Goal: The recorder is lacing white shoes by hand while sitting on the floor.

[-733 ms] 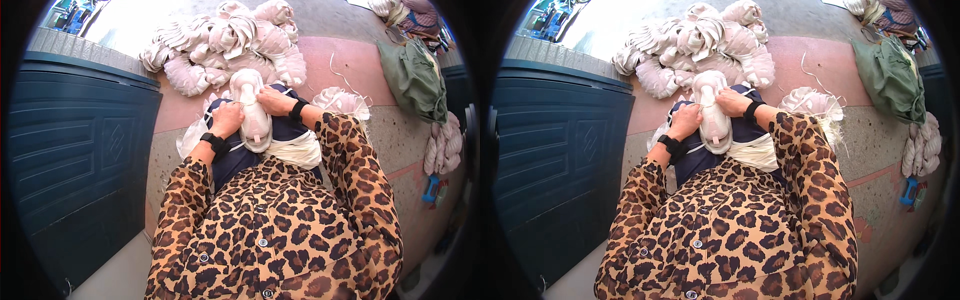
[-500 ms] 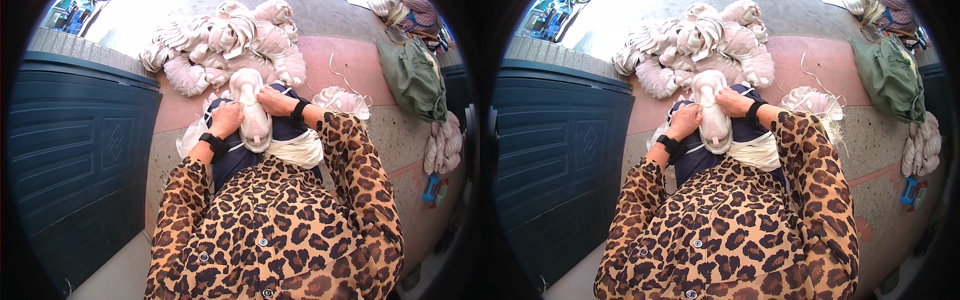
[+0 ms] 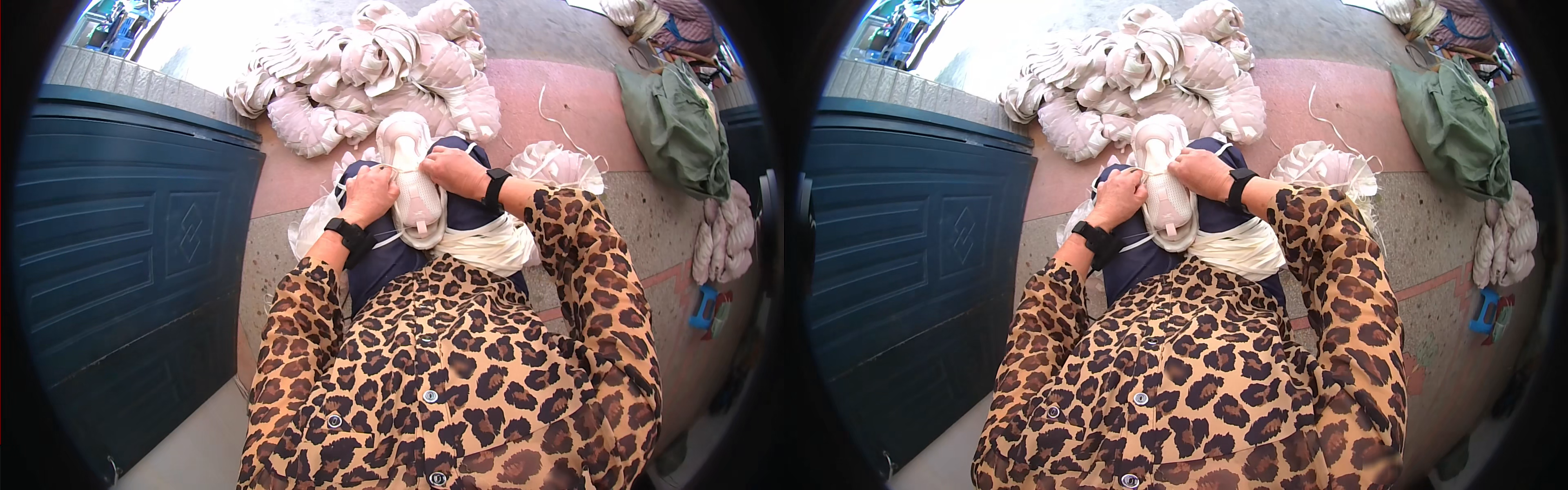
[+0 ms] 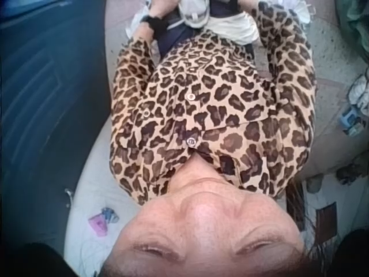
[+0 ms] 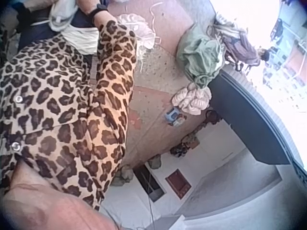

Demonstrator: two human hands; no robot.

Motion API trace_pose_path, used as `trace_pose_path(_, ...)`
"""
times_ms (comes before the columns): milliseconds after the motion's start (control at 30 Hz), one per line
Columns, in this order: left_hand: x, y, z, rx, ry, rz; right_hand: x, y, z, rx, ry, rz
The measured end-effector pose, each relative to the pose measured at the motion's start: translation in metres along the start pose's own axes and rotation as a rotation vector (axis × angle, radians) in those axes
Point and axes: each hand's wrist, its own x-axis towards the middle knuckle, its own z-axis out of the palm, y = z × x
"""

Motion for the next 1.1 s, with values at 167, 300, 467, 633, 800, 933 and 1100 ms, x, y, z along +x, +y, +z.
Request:
trace_pose_path(167,0.001,-0.001,-0.001,0.003,-0.004,0.004,0.005,-0.01,-0.002,-0.312,-0.049,-0.164)
trace_pose_path(300,0.001,0.0,-0.005,-0.02,-0.034,-0.012,0.019,-0.024,-0.007,-0.545,-0.292,-0.185)
trace_pose_path(467,-0.002,0.002,-0.007,-0.035,0.017,-0.009,0.027,-0.019,-0.01,-0.596,-0.23,-0.357)
trace_pose_path(633,-0.001,0.003,-0.003,-0.036,0.031,-0.013,0.024,0.006,-0.009,-0.438,-0.182,-0.412)
trace_pose_path(800,0.0,0.001,-0.002,-0.03,0.022,-0.002,0.031,-0.012,-0.037,-0.296,-0.171,-0.341)
trace_pose_path(933,-0.003,-0.001,-0.003,-0.11,0.1,0.075,0.025,-0.055,-0.042,0.321,0.098,-0.215)
trace_pose_path(1100,0.001,-0.003,-0.005,-0.058,0.069,0.04,0.024,-0.054,-0.009,0.251,0.067,0.378)
